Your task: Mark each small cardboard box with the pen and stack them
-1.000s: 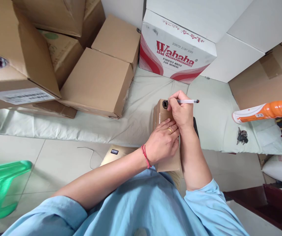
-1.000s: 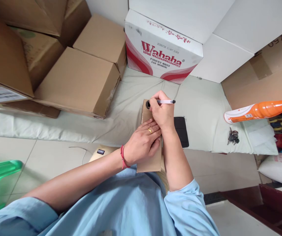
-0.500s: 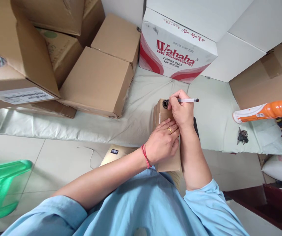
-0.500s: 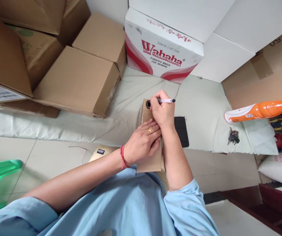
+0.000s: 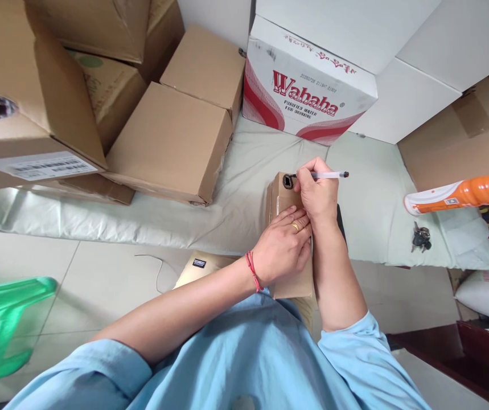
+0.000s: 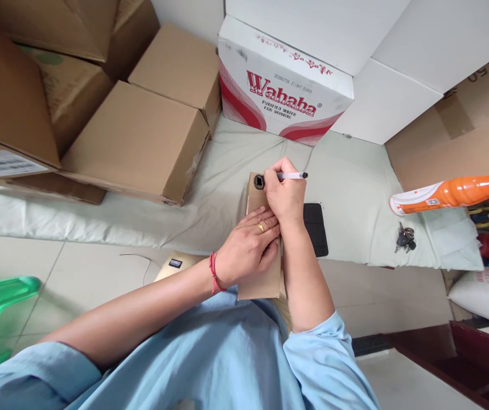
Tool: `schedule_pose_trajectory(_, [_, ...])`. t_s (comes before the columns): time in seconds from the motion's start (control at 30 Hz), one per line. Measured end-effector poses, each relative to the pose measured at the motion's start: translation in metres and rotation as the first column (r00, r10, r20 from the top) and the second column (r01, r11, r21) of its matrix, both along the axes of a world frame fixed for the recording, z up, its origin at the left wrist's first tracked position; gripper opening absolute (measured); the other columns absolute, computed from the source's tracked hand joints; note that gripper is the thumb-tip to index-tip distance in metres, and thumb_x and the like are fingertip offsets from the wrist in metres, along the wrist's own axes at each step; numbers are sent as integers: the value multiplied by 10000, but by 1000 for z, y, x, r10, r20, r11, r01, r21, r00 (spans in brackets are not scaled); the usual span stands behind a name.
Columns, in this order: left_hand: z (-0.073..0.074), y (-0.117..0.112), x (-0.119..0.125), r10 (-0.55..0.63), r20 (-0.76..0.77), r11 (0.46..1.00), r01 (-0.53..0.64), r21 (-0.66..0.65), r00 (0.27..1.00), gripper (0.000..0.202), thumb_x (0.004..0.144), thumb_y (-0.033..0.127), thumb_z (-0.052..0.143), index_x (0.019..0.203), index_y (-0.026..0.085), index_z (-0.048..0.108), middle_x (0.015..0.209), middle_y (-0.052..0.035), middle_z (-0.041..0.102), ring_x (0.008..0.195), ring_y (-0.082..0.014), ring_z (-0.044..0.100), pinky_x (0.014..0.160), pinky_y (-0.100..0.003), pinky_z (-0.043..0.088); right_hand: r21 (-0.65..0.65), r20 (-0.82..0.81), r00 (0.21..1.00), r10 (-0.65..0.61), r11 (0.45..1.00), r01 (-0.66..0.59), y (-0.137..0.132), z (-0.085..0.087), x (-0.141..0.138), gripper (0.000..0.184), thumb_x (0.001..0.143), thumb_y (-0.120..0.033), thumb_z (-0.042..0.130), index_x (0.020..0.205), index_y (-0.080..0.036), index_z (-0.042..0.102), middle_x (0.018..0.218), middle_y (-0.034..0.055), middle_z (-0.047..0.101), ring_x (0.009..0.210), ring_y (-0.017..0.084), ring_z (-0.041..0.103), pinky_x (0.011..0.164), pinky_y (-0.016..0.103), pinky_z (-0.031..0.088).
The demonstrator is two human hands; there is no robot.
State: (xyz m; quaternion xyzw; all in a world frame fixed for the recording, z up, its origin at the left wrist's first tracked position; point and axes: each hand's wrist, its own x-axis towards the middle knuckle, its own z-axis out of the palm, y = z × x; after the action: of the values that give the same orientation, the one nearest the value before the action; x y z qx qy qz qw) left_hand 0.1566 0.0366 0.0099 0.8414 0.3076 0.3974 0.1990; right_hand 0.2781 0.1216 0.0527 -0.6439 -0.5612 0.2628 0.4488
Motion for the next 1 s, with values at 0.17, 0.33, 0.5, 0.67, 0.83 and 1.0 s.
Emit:
schedule_pose_trajectory(0.17, [0,0,0,17,11,999,-17,37,1000,366,993,141,539,1261,76,779,1314,-180,813,1326,-320,746,1289,-533,524,13,22,1000,-22,1000,22,0,-2,1,160,874,-218,570,723,-251,529,617,-80,523,619,123,476,650,274,390])
schedule_pose_trajectory(0.33, [1,-1,-1,10,-2,1000,-10,16,1000,388,996,146,541,1305,90,770,1339,-180,804,1352,-317,734,1296,-546,517,13,36,999,-21,1000,21,0,-2,1,190,865,-220,580,696,-255,498,594,-84,492,594,122,445,628,279,376])
schedule_pose_trajectory(0.5, [1,-1,-1,13,-6,1000,-13,24,1000,399,1003,153,548,1326,57,762,1346,-192,799,1341,-325,738,1293,-544,520,22,38,999,-36,999,35,-1,0,0,219,843,-224,592,670,-255,463,574,-88,454,576,117,392,604,282,345])
schedule_pose_trajectory(0.67, [-1,-1,0,24,-1,999,-24,43,1000,395,1007,156,545,1321,57,763,1343,-184,803,1336,-325,741,1295,-540,520,49,70,996,-46,998,42,-3,3,-2,230,832,-212,586,657,-251,443,587,-83,404,591,115,354,601,287,309])
schedule_pose_trajectory(0.83, [-2,0,0,22,-4,998,-22,53,1000,366,1006,155,546,1269,45,776,1340,-188,804,1322,-323,749,1296,-531,521,13,68,998,0,1000,-1,-4,4,-2,251,829,-217,588,631,-244,436,579,-78,379,585,109,357,593,288,305])
schedule_pose_trajectory(1.0, [-2,0,0,30,7,998,-30,51,1000,365,999,149,540,1258,49,777,1312,-185,814,1312,-325,753,1280,-534,537,22,-17,998,62,998,-61,-4,2,0,176,857,-231,569,696,-248,501,606,-73,473,598,114,430,616,266,371])
